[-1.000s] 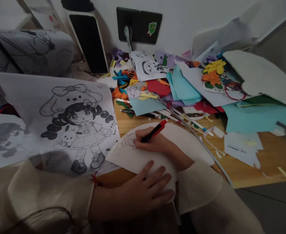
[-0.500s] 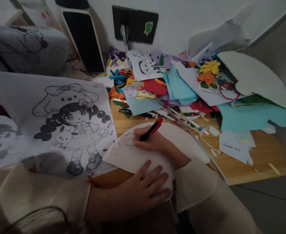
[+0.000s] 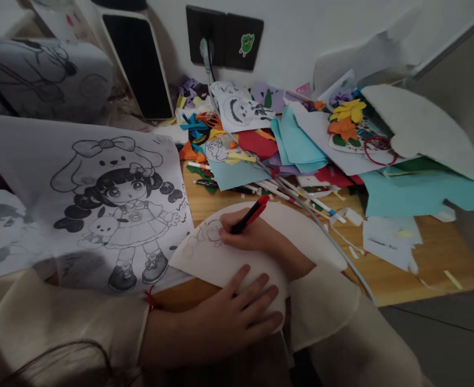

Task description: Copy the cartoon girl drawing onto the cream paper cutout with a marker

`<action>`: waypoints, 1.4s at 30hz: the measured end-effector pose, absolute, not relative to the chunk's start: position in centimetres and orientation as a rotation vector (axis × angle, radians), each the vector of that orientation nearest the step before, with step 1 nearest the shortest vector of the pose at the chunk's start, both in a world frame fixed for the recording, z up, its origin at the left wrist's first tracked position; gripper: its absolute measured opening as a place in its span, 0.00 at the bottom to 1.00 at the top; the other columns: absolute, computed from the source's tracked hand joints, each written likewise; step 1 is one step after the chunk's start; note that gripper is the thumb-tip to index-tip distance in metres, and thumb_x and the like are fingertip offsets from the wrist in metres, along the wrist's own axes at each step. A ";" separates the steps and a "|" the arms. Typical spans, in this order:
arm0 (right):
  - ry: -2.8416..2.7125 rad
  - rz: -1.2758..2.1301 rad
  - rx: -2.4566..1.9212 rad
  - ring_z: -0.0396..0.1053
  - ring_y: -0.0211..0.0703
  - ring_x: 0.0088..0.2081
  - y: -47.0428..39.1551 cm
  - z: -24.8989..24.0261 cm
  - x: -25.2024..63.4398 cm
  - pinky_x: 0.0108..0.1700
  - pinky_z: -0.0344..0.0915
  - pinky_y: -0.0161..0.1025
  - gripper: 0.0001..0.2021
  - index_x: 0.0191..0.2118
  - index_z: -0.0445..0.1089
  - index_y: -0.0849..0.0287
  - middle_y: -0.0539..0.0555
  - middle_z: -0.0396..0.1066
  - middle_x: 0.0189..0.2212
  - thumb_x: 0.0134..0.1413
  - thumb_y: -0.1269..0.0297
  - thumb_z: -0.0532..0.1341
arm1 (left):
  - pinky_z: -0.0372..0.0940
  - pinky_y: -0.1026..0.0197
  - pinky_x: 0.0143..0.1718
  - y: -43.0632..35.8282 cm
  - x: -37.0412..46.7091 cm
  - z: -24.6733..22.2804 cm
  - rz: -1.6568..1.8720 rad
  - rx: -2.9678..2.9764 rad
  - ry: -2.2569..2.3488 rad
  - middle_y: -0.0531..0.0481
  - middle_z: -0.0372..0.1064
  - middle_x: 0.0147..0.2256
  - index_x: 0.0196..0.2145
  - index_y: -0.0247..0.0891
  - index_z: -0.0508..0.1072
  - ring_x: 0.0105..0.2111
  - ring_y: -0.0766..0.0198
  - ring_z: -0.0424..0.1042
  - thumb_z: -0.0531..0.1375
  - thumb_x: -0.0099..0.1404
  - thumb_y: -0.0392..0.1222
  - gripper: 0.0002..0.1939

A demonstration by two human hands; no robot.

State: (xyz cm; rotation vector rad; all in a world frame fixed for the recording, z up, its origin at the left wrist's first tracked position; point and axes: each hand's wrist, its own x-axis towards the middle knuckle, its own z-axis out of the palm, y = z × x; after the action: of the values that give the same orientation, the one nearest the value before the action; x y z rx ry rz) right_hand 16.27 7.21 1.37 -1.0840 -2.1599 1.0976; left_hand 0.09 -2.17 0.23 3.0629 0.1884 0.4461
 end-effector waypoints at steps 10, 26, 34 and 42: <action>-2.111 1.154 -1.018 0.51 0.32 0.22 7.2 1.3 16.2 0.24 0.49 0.33 0.15 0.19 0.52 0.59 0.45 0.53 0.17 0.52 0.68 0.57 | 0.51 0.39 0.54 -2.1 0.2 0.2 0.473 3.054 0.191 0.42 0.57 0.57 0.55 0.40 0.59 0.56 0.49 0.58 0.45 0.67 0.41 0.20; -2.122 1.070 -1.057 0.54 0.33 0.22 7.3 1.3 16.2 0.25 0.52 0.33 0.13 0.18 0.55 0.60 0.46 0.56 0.17 0.50 0.70 0.56 | 0.50 0.40 0.54 -1.8 -0.1 0.9 0.472 3.076 0.178 0.42 0.58 0.55 0.55 0.42 0.60 0.55 0.50 0.59 0.44 0.66 0.40 0.20; -1.689 0.995 -1.184 0.55 0.34 0.20 5.1 3.6 15.3 0.23 0.54 0.34 0.14 0.20 0.58 0.58 0.46 0.57 0.18 0.51 0.63 0.60 | 0.45 0.42 0.58 -1.8 -0.4 1.3 0.347 2.965 0.209 0.46 0.52 0.60 0.58 0.41 0.56 0.60 0.53 0.51 0.43 0.66 0.45 0.24; -1.675 0.858 -1.261 0.61 0.37 0.25 4.1 5.1 14.8 0.26 0.60 0.35 0.09 0.26 0.62 0.57 0.48 0.63 0.21 0.47 0.65 0.65 | 0.42 0.43 0.60 -1.8 -0.2 1.8 0.260 2.911 0.383 0.48 0.48 0.62 0.60 0.36 0.51 0.61 0.55 0.47 0.38 0.67 0.44 0.26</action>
State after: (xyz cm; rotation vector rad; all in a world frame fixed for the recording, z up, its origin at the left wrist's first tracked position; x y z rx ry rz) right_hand 14.83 4.07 5.10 -1.2613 -1.6749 0.8584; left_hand -0.17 -1.75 1.79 2.9111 0.3831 0.2603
